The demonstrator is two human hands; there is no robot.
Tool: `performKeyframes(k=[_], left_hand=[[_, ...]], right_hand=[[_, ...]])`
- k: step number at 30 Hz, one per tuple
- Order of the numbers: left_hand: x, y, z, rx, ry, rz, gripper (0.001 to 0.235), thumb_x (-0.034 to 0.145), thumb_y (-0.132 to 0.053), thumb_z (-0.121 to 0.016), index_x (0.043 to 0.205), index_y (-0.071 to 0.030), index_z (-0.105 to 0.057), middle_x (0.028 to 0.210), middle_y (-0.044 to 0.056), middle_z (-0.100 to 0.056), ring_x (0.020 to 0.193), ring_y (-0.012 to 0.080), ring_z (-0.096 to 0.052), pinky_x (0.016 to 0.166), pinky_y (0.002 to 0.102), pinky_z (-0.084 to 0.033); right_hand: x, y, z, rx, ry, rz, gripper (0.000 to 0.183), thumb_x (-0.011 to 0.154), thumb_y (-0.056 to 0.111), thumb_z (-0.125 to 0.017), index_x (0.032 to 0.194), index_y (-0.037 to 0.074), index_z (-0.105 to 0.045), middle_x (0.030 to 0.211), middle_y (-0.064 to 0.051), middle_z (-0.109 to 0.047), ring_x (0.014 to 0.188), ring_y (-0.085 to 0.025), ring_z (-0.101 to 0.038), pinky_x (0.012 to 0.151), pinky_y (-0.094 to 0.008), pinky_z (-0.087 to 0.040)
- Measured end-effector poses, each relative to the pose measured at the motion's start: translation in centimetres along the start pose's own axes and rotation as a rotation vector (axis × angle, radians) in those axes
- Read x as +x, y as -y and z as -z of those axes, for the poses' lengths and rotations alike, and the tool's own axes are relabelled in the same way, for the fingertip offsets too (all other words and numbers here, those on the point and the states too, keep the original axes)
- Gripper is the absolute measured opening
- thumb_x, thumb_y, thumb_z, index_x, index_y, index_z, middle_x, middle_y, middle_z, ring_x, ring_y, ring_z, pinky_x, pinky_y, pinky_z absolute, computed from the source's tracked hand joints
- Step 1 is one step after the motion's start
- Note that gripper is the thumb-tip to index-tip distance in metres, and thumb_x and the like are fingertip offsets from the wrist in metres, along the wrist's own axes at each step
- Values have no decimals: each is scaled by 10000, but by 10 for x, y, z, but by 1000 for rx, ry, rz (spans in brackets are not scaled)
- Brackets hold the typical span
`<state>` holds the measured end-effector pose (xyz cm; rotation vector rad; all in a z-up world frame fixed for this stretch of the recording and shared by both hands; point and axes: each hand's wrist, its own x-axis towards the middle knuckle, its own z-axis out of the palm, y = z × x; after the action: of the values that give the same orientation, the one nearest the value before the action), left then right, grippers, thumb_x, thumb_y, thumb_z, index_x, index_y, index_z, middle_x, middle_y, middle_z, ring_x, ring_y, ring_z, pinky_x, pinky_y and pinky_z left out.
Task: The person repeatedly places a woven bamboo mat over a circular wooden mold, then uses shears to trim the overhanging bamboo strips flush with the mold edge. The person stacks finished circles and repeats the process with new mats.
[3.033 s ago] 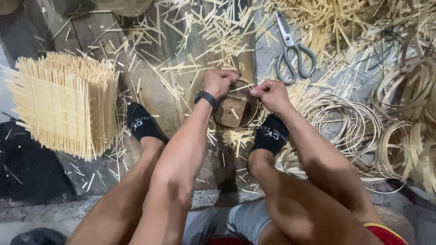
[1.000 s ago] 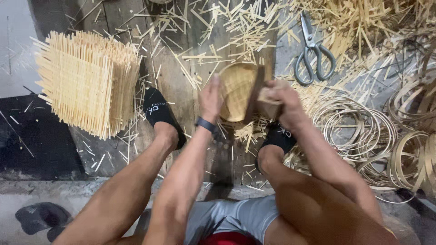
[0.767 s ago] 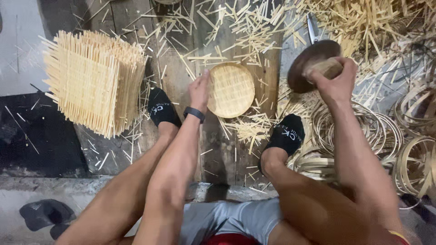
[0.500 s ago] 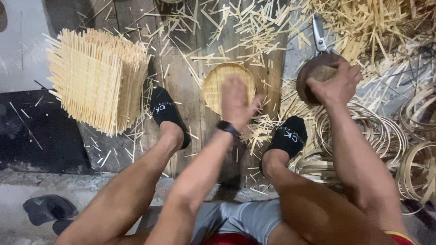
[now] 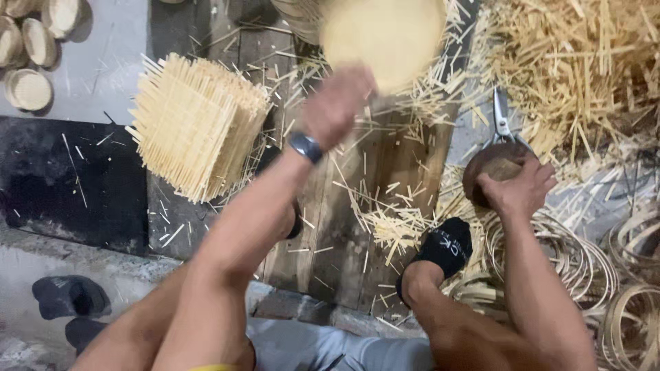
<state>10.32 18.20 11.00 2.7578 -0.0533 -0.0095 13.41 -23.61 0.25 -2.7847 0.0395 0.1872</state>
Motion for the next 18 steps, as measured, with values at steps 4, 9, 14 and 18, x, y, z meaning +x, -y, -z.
performKeyframes(k=[4, 9, 14, 18], left_hand=[[54, 55, 87, 156, -659, -170, 337, 885, 87, -578, 1122, -112, -713, 1040, 128, -730, 978, 332, -690, 804, 437, -600], [83, 89, 107, 239, -571, 16, 262, 834, 48, -639, 1034, -100, -721, 925, 170, -727, 874, 382, -695, 713, 464, -598], [80, 98, 98, 252, -615, -99, 296, 703, -3, -710, 994, -60, -697, 926, 174, -722, 891, 393, -694, 753, 464, -589], [76, 97, 103, 283, -642, -46, 367, 750, 90, -670, 1057, -101, -730, 971, 138, -728, 935, 381, -692, 801, 460, -576]], right_hand=[[-3, 0, 0, -22, 18, -18, 929, 648, 469, -898, 1396, 50, -539, 1369, -232, -438, 1277, -462, -406, 1008, -584, -445], [7, 3, -1, -109, 118, -95, 991, 616, 481, -915, 1394, 20, -508, 1352, -248, -407, 1252, -458, -392, 932, -591, -451], [5, 7, 4, -76, 101, -77, 959, 649, 471, -892, 1424, 43, -524, 1375, -227, -422, 1286, -445, -400, 991, -575, -449], [3, 14, 8, -71, 100, -83, 911, 664, 465, -872, 1410, 59, -543, 1382, -221, -436, 1296, -441, -410, 1013, -558, -462]])
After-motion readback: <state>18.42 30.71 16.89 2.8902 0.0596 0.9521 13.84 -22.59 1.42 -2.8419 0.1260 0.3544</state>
